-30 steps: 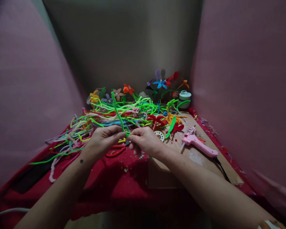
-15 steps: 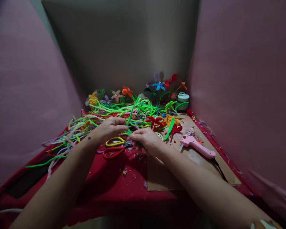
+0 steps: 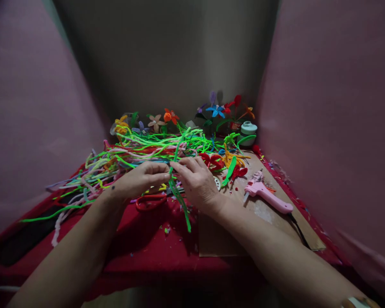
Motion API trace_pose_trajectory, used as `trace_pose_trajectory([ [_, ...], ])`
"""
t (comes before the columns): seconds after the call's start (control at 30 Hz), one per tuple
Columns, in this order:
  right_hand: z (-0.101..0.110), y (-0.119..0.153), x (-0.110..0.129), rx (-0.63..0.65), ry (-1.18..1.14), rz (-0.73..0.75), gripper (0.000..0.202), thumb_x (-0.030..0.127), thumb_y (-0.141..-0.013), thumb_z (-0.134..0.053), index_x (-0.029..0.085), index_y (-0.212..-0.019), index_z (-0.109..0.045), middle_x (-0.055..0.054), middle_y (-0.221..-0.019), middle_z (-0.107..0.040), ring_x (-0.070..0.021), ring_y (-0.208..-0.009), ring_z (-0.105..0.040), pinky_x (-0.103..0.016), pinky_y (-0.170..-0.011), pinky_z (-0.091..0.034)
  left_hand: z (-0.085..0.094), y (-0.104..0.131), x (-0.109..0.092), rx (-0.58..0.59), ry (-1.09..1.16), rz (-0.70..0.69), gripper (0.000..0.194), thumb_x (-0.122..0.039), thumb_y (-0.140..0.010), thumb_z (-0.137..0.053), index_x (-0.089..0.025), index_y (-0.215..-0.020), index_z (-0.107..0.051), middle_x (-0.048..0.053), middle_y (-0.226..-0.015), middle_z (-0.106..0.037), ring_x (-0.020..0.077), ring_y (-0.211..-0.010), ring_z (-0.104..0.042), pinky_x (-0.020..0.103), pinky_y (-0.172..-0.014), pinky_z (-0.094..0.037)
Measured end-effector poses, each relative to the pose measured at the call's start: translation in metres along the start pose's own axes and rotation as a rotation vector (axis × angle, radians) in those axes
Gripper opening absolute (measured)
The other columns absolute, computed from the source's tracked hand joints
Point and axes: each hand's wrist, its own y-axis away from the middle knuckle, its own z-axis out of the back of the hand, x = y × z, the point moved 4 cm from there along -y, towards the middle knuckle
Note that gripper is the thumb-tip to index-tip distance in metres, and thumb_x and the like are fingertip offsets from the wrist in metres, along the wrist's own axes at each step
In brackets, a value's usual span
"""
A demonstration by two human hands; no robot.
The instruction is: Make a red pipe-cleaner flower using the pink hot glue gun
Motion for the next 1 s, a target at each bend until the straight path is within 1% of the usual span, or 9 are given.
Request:
trace_pose_trajectory([
  [0.1,0.001,0.001,0.008,-0.021,0.254,0.202,0.022,0.017,-0.086,-0.048,0.015,-0.099,-0.066,-0.009,-0.109,-0.063,-0.0237,-0.105,-0.045,-0.038,-0.093,-0.037,-0.006,0.005,-0.006,0.082,-0.042,-0.032,0.021,-0.033,-0.074,-0.056,-0.015,-0.066,-0.049,-0.006,-0.055,-0.038,0.0055,-0.047,-0.031,0.019,-0.042,-0.024],
  [0.17,0.001,0.002,0.011,0.007,0.325,0.262,0.019,0.017,-0.086,-0.049,0.016,-0.084,-0.068,-0.007,-0.091,-0.067,-0.0222,-0.097,-0.049,-0.038,-0.092,-0.035,-0.008,0.006,-0.006,0.101,-0.011,-0.030,0.021,-0.034,-0.075,-0.055,-0.015,-0.068,-0.049,-0.006,-0.055,-0.039,0.0055,-0.046,-0.032,0.018,-0.042,-0.025],
  [0.23,0.002,0.003,0.013,0.039,0.334,0.249,0.022,0.016,-0.086,-0.048,0.017,-0.075,-0.066,-0.003,-0.068,-0.064,-0.0175,-0.076,-0.053,-0.037,-0.085,-0.036,-0.008,0.006,-0.004,0.074,0.028,-0.024,0.021,-0.035,-0.076,-0.054,-0.016,-0.069,-0.050,-0.006,-0.053,-0.041,0.0057,-0.045,-0.034,0.018,-0.042,-0.026],
  [0.3,0.002,0.003,0.013,0.062,0.273,0.116,0.023,0.014,-0.084,-0.047,0.017,-0.070,-0.065,-0.001,-0.058,-0.060,-0.0134,-0.060,-0.049,-0.033,-0.074,-0.037,-0.006,0.003,0.000,0.008,0.039,-0.021,0.020,-0.034,-0.076,-0.054,-0.016,-0.070,-0.050,-0.006,-0.051,-0.041,0.0060,-0.043,-0.035,0.019,-0.042,-0.027],
  [0.43,-0.004,0.007,0.005,0.149,-0.177,-0.414,0.021,0.021,-0.080,-0.051,0.015,-0.064,-0.064,-0.001,-0.056,-0.059,-0.0108,-0.053,-0.048,-0.025,-0.056,-0.036,-0.002,-0.003,0.004,-0.124,0.027,-0.016,0.018,-0.032,-0.073,-0.055,-0.015,-0.068,-0.052,-0.006,-0.049,-0.042,0.0061,-0.041,-0.036,0.019,-0.041,-0.026],
  [0.6,-0.010,0.009,0.007,0.178,-0.690,-0.767,0.020,0.025,-0.076,-0.055,0.013,-0.062,-0.063,-0.002,-0.058,-0.063,-0.0118,-0.054,-0.056,-0.025,-0.057,-0.044,0.000,-0.004,-0.002,-0.206,0.013,-0.032,0.016,-0.030,-0.070,-0.056,-0.015,-0.065,-0.054,-0.006,-0.045,-0.041,0.0067,-0.040,-0.036,0.020,-0.041,-0.027],
  [0.8,-0.014,0.011,0.003,0.214,-0.821,-0.928,0.016,0.023,-0.073,-0.059,0.013,-0.061,-0.060,0.000,-0.052,-0.061,-0.0093,-0.041,-0.054,-0.022,-0.046,-0.043,-0.004,-0.002,-0.007,-0.348,-0.094,-0.128,0.015,-0.027,-0.069,-0.056,-0.014,-0.064,-0.061,-0.001,-0.058,-0.054,0.0112,-0.056,-0.048,0.024,-0.055,-0.038],
  [0.9,-0.015,0.012,-0.001,0.182,-0.815,-0.923,0.016,0.021,-0.073,-0.058,0.013,-0.059,-0.058,0.001,-0.050,-0.059,-0.0071,-0.038,-0.050,-0.020,-0.043,-0.040,-0.003,0.002,-0.013,-0.458,-0.235,-0.233,0.014,-0.026,-0.067,-0.059,-0.015,-0.063,-0.066,0.000,-0.065,-0.057,0.0139,-0.068,-0.052,0.026,-0.066,-0.039],
  [1.0,-0.014,0.011,-0.002,0.177,-0.804,-0.867,0.019,0.022,-0.073,-0.058,0.014,-0.056,-0.057,0.002,-0.049,-0.057,-0.0057,-0.038,-0.047,-0.020,-0.042,-0.037,-0.003,0.003,-0.014,-0.432,-0.201,-0.188,0.013,-0.025,-0.067,-0.060,-0.015,-0.063,-0.066,-0.001,-0.063,-0.057,0.0127,-0.064,-0.051,0.025,-0.063,-0.038],
])
